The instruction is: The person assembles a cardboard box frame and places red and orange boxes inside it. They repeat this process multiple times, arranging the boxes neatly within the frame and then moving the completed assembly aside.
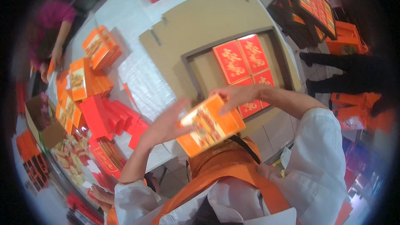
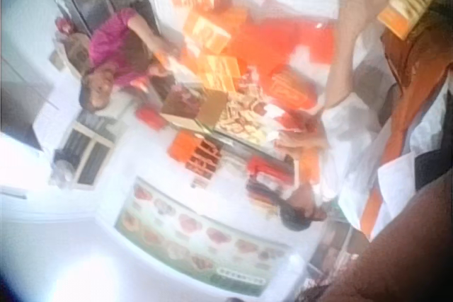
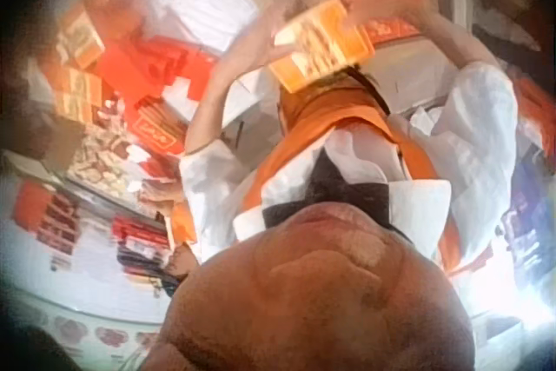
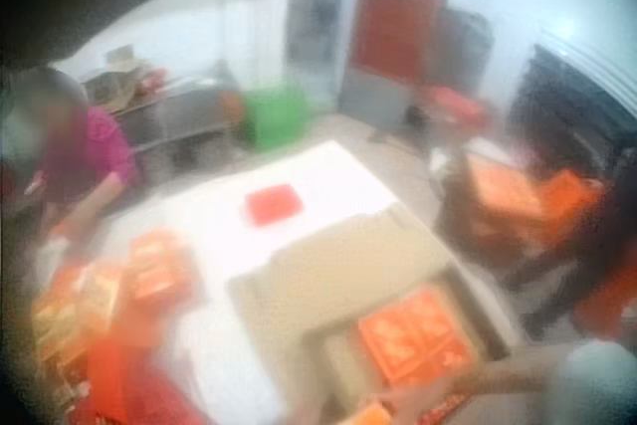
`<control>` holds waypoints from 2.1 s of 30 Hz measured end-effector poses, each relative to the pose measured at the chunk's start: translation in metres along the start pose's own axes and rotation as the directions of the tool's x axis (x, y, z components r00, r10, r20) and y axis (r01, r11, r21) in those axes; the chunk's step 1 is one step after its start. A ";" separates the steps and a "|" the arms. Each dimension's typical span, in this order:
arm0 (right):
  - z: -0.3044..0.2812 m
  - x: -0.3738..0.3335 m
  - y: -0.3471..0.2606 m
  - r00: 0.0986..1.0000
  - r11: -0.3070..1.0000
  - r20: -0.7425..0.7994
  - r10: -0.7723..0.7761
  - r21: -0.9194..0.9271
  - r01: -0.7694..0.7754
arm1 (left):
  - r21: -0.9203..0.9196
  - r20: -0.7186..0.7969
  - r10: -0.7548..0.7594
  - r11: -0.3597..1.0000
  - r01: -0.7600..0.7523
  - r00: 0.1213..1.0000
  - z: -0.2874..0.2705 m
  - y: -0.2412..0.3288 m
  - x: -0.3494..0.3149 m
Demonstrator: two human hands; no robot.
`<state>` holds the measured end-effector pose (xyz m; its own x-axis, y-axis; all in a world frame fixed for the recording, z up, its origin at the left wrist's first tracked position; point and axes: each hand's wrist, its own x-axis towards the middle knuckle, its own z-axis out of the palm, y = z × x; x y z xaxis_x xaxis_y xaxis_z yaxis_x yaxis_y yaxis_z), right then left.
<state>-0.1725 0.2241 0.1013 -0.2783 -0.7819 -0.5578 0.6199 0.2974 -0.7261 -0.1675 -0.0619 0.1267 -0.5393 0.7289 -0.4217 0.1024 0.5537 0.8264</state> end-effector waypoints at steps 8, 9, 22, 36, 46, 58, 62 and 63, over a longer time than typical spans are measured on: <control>0.031 -0.132 0.131 0.998 0.939 -0.061 0.005 0.345 0.016 | -0.700 0.432 -0.171 0.556 0.448 0.886 0.137 0.045 0.025; 0.027 -0.146 0.141 0.994 0.943 -0.112 0.006 0.332 0.031 | -0.781 0.409 -0.187 0.435 0.449 0.893 0.144 0.046 0.030; -0.120 -0.176 0.190 0.222 0.628 -0.973 -0.058 0.137 0.766 | -0.848 -0.523 -0.669 0.344 -0.403 0.528 0.171 0.044 0.109; -0.141 -0.139 0.191 -0.175 0.641 -0.984 0.006 -0.131 0.756 | -0.841 -0.531 -0.762 0.422 -0.338 0.370 0.192 0.024 0.115; -0.131 -0.120 0.181 -0.319 0.737 -0.947 -0.046 -0.248 0.629 | -0.661 -0.731 -0.608 0.743 -0.101 0.309 0.172 0.002 0.138; -0.140 -0.132 0.175 -0.039 0.789 -0.996 -0.079 -0.086 0.608 | -0.549 -0.630 -0.575 0.805 0.225 0.522 0.126 -0.031 0.169; -0.139 -0.133 0.172 -0.026 0.819 -0.995 -0.092 -0.090 0.567 | -0.607 -0.638 -0.528 0.793 0.056 0.560 0.128 -0.044 0.173; -0.140 -0.133 0.173 -0.031 0.818 -0.997 -0.076 -0.080 0.570 | -0.575 -0.676 -0.495 0.818 0.028 0.546 0.131 -0.045 0.175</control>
<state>-0.1310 0.4556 -0.0062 -0.7696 0.5480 -0.3278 0.2892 -0.1585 -0.9441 -0.1573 0.0939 -0.0330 -0.9103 -0.1479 -0.3866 -0.4123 0.2417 0.8784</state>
